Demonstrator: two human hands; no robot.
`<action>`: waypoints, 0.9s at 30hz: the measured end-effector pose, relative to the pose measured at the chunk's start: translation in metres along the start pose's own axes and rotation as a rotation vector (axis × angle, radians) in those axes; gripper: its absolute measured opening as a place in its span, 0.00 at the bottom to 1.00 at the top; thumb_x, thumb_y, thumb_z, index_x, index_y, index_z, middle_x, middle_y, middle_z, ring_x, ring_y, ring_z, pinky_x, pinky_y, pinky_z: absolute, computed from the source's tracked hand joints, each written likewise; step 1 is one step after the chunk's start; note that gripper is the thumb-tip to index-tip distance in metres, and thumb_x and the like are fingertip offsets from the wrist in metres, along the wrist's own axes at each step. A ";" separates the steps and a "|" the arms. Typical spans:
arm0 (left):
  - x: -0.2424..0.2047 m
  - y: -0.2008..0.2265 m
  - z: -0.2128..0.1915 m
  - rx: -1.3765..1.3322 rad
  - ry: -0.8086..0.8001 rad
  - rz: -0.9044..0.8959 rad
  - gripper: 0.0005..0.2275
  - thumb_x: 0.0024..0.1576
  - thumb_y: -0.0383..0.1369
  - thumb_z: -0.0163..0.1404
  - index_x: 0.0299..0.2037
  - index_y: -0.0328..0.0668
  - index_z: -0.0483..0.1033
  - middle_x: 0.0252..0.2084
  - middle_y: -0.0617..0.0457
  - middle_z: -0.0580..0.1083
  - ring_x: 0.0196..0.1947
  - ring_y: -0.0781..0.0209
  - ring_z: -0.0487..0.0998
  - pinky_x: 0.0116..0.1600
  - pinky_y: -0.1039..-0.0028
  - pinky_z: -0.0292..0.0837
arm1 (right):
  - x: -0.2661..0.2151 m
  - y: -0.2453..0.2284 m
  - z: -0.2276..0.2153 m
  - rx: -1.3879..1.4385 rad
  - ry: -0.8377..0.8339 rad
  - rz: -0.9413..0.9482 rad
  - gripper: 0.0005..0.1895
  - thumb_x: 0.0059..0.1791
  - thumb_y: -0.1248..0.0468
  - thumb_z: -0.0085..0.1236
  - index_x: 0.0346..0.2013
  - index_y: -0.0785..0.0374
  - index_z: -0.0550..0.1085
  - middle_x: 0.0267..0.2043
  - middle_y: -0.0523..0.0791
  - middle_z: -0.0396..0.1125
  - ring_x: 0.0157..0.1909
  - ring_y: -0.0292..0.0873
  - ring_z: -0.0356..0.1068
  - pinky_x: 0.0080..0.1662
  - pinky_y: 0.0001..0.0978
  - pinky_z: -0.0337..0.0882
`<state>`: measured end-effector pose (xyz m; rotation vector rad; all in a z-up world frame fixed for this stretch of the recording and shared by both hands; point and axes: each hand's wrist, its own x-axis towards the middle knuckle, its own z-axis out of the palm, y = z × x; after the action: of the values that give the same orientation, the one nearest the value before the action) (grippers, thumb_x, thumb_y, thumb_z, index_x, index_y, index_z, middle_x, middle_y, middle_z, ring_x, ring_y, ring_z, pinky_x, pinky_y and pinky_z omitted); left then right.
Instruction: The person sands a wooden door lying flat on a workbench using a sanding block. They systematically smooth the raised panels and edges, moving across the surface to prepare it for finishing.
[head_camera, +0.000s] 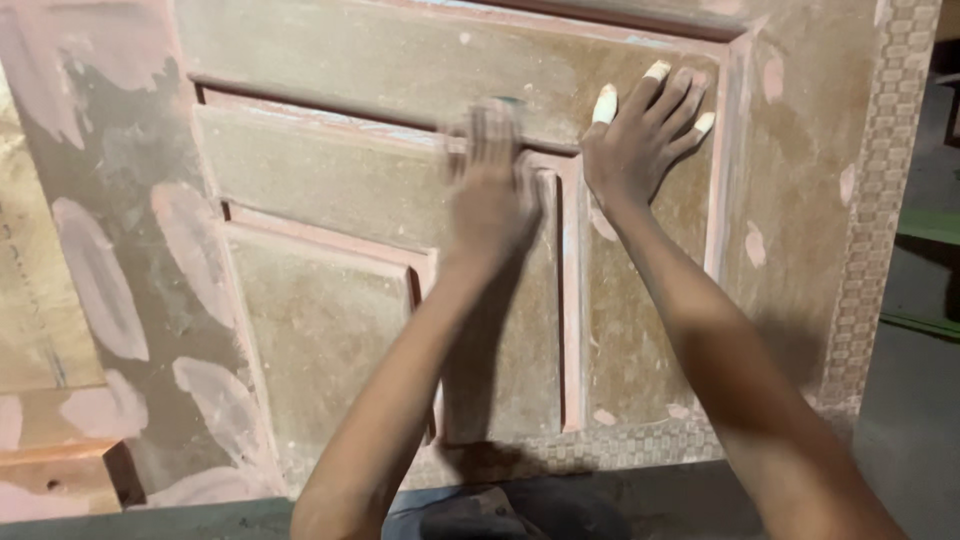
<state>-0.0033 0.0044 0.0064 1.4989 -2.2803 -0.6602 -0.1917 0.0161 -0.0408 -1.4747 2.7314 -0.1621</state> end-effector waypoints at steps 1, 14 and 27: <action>0.000 -0.001 -0.002 0.026 -0.046 0.061 0.28 0.66 0.42 0.40 0.73 0.35 0.58 0.77 0.44 0.57 0.79 0.46 0.49 0.80 0.47 0.29 | 0.002 -0.002 -0.001 0.012 0.014 -0.003 0.40 0.45 0.61 0.53 0.69 0.73 0.56 0.73 0.66 0.46 0.77 0.69 0.37 0.67 0.77 0.38; -0.001 -0.024 -0.007 0.161 -0.073 0.062 0.24 0.69 0.42 0.36 0.74 0.42 0.58 0.76 0.49 0.57 0.80 0.44 0.48 0.79 0.44 0.31 | 0.004 -0.007 -0.007 0.059 0.043 -0.040 0.40 0.46 0.62 0.54 0.70 0.74 0.54 0.74 0.68 0.43 0.76 0.71 0.35 0.65 0.78 0.37; -0.003 -0.017 -0.011 0.250 0.046 0.006 0.26 0.70 0.44 0.34 0.74 0.38 0.60 0.78 0.49 0.57 0.80 0.49 0.46 0.79 0.47 0.24 | 0.003 -0.006 -0.003 0.060 0.030 -0.006 0.33 0.59 0.52 0.47 0.70 0.73 0.56 0.74 0.67 0.46 0.77 0.70 0.38 0.68 0.79 0.36</action>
<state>0.0168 -0.0006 0.0059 1.5966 -2.4017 -0.3445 -0.1888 0.0103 -0.0376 -1.4767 2.7202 -0.2662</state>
